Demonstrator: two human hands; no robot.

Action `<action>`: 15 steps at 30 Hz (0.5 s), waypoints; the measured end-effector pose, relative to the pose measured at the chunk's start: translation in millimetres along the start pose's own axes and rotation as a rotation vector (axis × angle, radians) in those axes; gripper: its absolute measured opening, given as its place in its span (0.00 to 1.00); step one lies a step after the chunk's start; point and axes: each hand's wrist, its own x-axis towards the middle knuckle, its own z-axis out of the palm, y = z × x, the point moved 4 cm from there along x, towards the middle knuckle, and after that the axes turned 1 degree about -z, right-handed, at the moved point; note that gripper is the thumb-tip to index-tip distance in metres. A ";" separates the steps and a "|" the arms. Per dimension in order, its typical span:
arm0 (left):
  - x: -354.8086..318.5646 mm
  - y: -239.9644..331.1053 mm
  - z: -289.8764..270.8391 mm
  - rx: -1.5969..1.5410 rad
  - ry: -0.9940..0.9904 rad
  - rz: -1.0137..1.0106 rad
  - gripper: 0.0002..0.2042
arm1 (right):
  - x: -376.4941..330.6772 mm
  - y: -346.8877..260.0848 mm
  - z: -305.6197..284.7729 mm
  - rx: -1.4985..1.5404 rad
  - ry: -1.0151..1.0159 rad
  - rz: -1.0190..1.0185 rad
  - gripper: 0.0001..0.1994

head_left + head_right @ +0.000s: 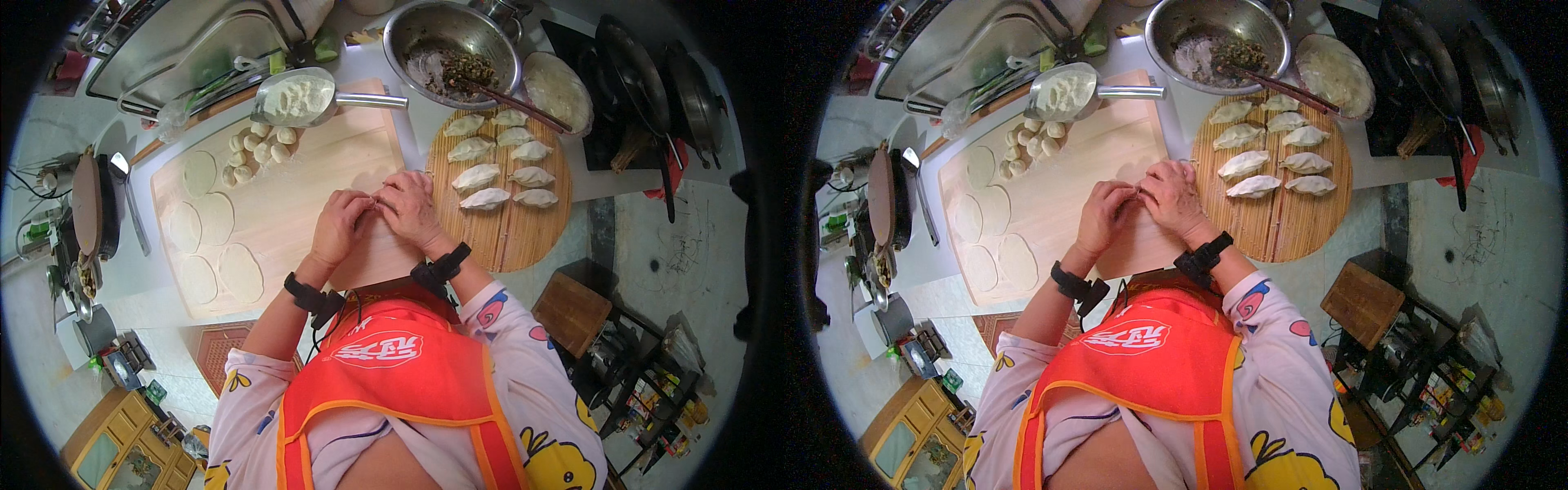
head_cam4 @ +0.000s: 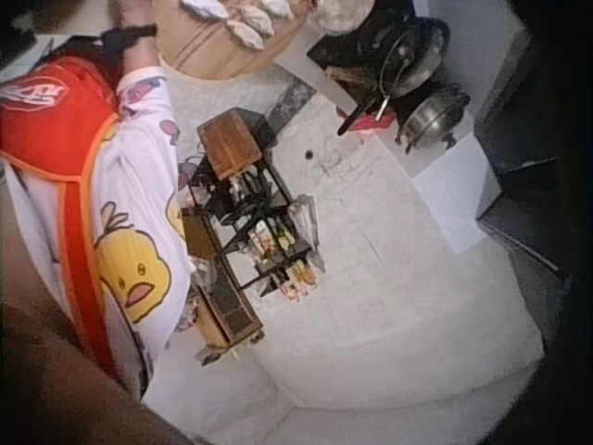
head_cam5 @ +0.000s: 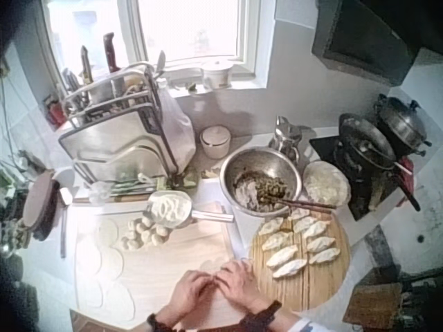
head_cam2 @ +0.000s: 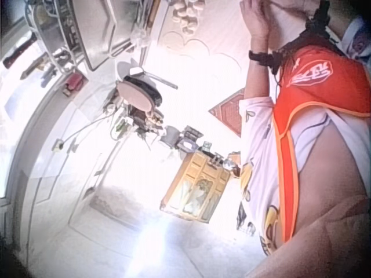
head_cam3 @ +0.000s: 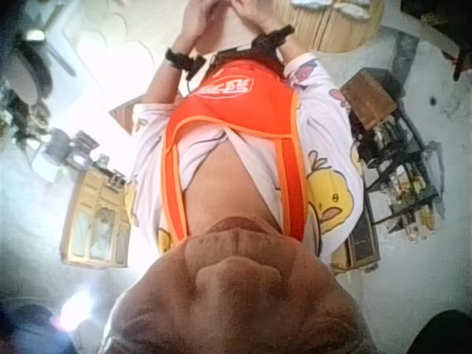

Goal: The person repeatedly scoops filling with chopsticks onto round dough wrappers, folds and pleats the edges to seal each dumpling, and places the finished dumplings on a wooden board. The process continues with multiple dumplings being assembled in sequence.

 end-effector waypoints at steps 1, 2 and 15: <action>0.0 0.5 0.0 0.005 -0.006 0.001 0.09 | 0.4 0.5 -0.9 0.004 0.005 -0.010 0.06; -0.1 0.7 -0.1 0.010 -0.011 0.002 0.09 | 0.9 1.1 -1.4 0.011 0.004 -0.021 0.06; -11.1 -7.5 1.3 0.161 0.044 0.052 0.12 | 3.6 0.3 -12.5 0.019 -0.022 -0.075 0.09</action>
